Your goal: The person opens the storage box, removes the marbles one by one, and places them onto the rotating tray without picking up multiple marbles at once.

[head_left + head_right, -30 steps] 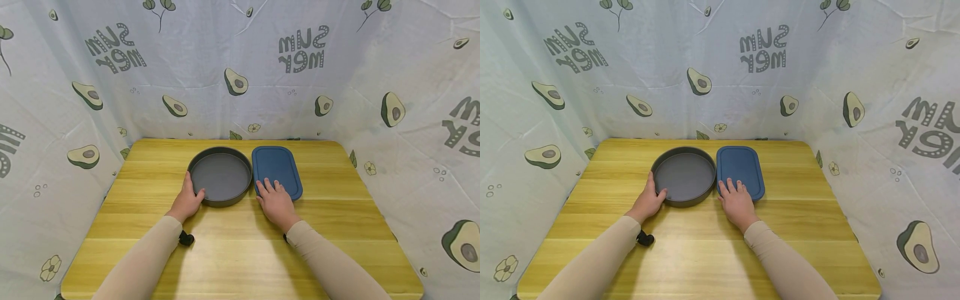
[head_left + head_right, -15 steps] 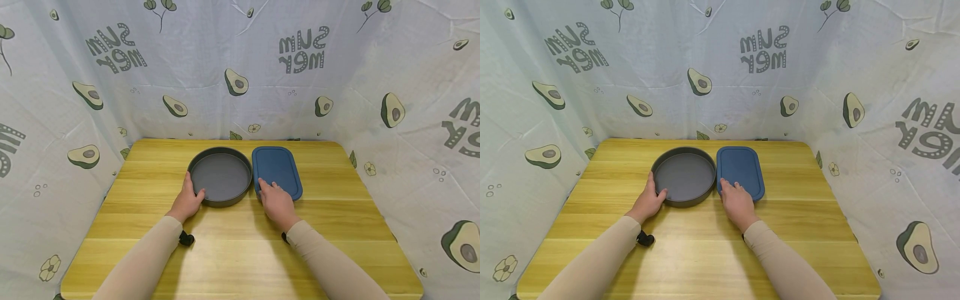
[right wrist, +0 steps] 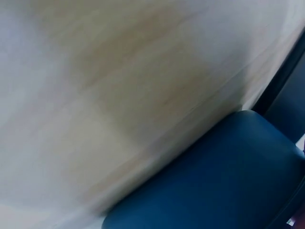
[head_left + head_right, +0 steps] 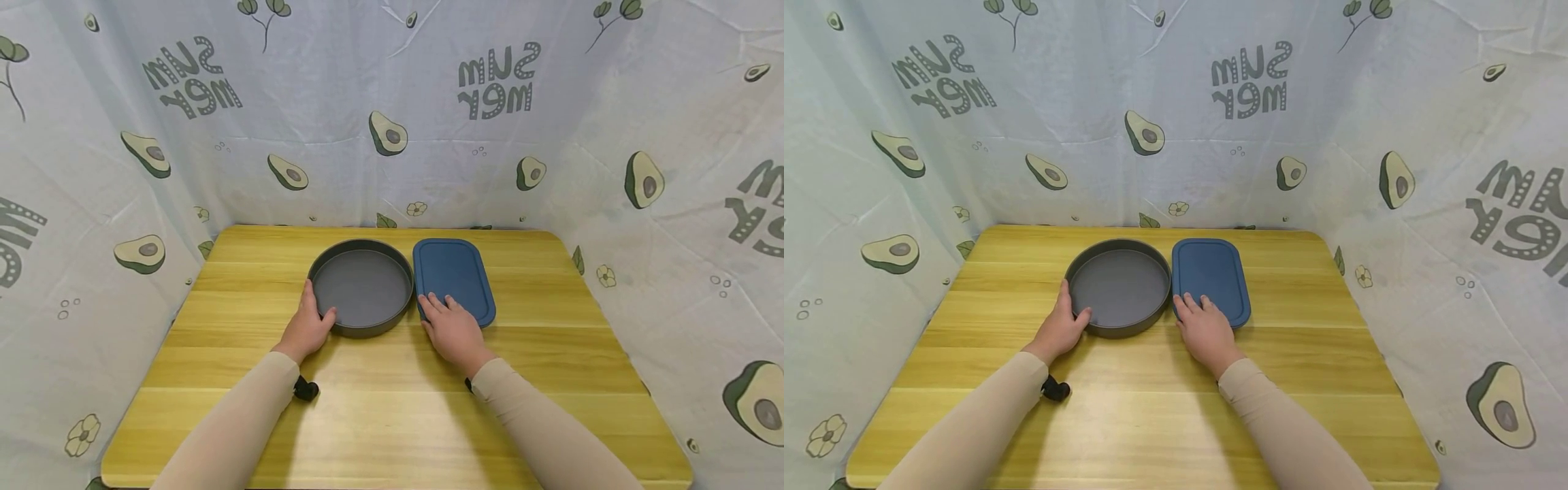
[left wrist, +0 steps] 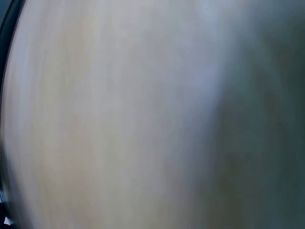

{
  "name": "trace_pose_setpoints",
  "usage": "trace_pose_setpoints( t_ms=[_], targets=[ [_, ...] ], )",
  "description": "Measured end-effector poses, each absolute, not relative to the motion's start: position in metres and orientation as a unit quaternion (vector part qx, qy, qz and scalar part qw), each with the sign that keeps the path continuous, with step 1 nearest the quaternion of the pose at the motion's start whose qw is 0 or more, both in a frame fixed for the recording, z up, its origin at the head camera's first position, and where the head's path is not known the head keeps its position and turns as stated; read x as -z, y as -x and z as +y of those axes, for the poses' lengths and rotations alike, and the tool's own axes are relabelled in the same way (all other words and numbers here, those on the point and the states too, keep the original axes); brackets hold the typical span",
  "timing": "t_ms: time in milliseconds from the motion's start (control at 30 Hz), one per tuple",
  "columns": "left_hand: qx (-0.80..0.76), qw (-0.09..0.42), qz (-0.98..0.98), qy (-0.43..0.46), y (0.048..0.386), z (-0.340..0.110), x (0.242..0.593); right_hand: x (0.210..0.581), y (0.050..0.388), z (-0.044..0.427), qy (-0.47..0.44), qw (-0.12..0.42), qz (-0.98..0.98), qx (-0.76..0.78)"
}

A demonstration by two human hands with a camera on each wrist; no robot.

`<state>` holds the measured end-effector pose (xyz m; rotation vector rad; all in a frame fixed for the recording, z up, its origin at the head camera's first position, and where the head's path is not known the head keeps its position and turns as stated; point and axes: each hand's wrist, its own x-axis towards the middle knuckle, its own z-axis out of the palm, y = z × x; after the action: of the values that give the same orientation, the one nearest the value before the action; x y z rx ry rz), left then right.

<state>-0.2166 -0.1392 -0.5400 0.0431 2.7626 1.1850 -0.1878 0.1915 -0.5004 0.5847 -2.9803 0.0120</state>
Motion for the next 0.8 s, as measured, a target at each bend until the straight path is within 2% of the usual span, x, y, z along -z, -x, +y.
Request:
trace_pose_setpoints(
  t_ms=[233, 800],
  targets=[
    [-0.394, 0.071, 0.916, -0.016, 0.2163, -0.1391, 0.5398, 0.5, 0.1873, 0.1902, -0.193, 0.063, -0.979, -0.009],
    [-0.394, 0.07, 0.916, -0.018, 0.2162, -0.1395, 0.5381, 0.4943, 0.1897, 0.1884, -0.183, 0.025, -0.983, -0.012]
  ],
)
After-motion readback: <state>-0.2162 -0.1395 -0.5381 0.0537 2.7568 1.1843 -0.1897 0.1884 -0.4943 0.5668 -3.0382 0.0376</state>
